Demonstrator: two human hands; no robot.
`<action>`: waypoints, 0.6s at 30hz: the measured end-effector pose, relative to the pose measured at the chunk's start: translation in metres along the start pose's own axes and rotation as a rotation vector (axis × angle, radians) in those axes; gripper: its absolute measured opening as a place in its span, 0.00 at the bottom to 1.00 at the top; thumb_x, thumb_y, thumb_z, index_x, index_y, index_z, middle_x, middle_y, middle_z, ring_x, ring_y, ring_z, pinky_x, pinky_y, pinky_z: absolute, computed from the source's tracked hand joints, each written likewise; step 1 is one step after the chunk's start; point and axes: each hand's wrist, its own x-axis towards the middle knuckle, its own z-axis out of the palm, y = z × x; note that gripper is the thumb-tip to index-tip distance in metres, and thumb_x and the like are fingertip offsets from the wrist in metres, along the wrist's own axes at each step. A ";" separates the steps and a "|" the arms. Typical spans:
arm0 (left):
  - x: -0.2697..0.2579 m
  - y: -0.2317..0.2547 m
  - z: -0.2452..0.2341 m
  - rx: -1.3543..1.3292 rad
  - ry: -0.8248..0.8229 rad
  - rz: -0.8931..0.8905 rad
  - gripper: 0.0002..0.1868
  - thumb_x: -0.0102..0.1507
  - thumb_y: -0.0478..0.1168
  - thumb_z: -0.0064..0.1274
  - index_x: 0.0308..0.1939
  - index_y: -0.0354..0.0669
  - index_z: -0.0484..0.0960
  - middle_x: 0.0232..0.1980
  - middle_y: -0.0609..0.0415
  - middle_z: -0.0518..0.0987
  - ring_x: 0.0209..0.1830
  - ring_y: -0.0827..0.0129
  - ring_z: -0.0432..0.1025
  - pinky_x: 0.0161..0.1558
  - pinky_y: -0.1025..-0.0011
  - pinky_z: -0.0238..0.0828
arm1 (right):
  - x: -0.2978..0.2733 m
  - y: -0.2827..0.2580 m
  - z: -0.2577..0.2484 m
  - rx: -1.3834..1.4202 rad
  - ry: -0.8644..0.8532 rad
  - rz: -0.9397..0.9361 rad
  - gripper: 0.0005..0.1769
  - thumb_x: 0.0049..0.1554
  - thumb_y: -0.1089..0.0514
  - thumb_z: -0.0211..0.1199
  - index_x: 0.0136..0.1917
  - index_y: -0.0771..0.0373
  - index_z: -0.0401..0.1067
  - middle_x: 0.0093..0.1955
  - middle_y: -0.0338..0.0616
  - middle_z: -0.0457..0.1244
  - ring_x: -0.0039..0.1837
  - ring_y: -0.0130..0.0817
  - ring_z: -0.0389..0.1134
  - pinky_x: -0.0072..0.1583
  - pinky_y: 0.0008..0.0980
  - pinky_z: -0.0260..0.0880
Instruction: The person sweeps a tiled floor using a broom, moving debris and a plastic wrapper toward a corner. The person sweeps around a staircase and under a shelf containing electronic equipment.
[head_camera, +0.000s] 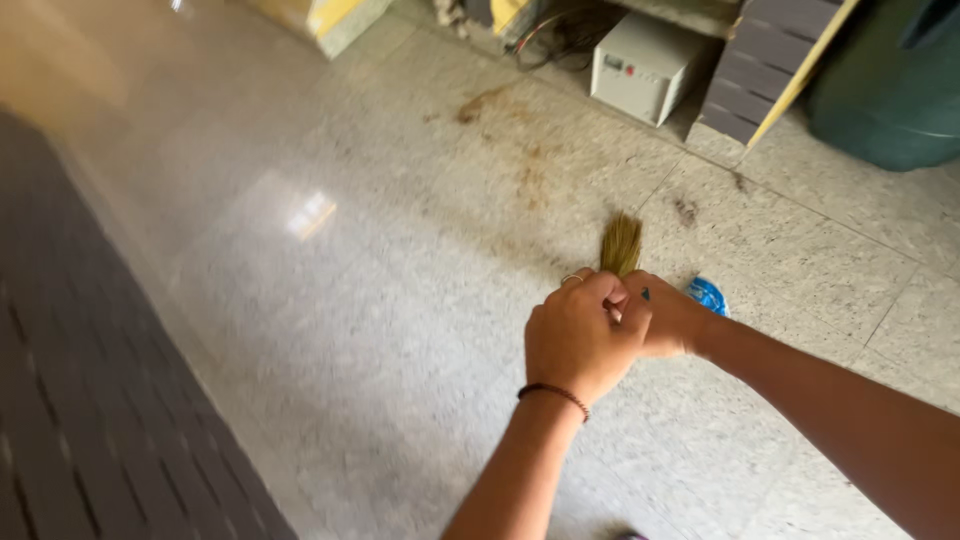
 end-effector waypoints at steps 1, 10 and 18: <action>0.011 0.004 0.000 -0.019 0.041 0.005 0.13 0.59 0.49 0.56 0.29 0.43 0.80 0.34 0.53 0.83 0.30 0.60 0.78 0.32 0.61 0.75 | 0.004 0.006 -0.005 -0.055 0.014 0.072 0.10 0.49 0.51 0.66 0.42 0.58 0.76 0.40 0.41 0.73 0.45 0.35 0.73 0.51 0.37 0.76; 0.084 0.039 0.008 -0.010 -0.242 0.128 0.20 0.65 0.55 0.51 0.28 0.46 0.83 0.30 0.53 0.82 0.27 0.63 0.78 0.33 0.62 0.76 | 0.016 0.077 -0.024 -0.335 0.244 0.058 0.18 0.48 0.48 0.71 0.51 0.54 0.75 0.51 0.37 0.69 0.55 0.35 0.68 0.60 0.38 0.70; 0.147 0.054 -0.006 0.027 -0.613 0.319 0.13 0.60 0.50 0.58 0.42 0.48 0.82 0.41 0.57 0.84 0.39 0.67 0.80 0.43 0.67 0.78 | 0.025 0.092 -0.038 -0.126 0.559 0.052 0.25 0.47 0.56 0.73 0.58 0.56 0.71 0.56 0.44 0.67 0.58 0.37 0.67 0.59 0.38 0.71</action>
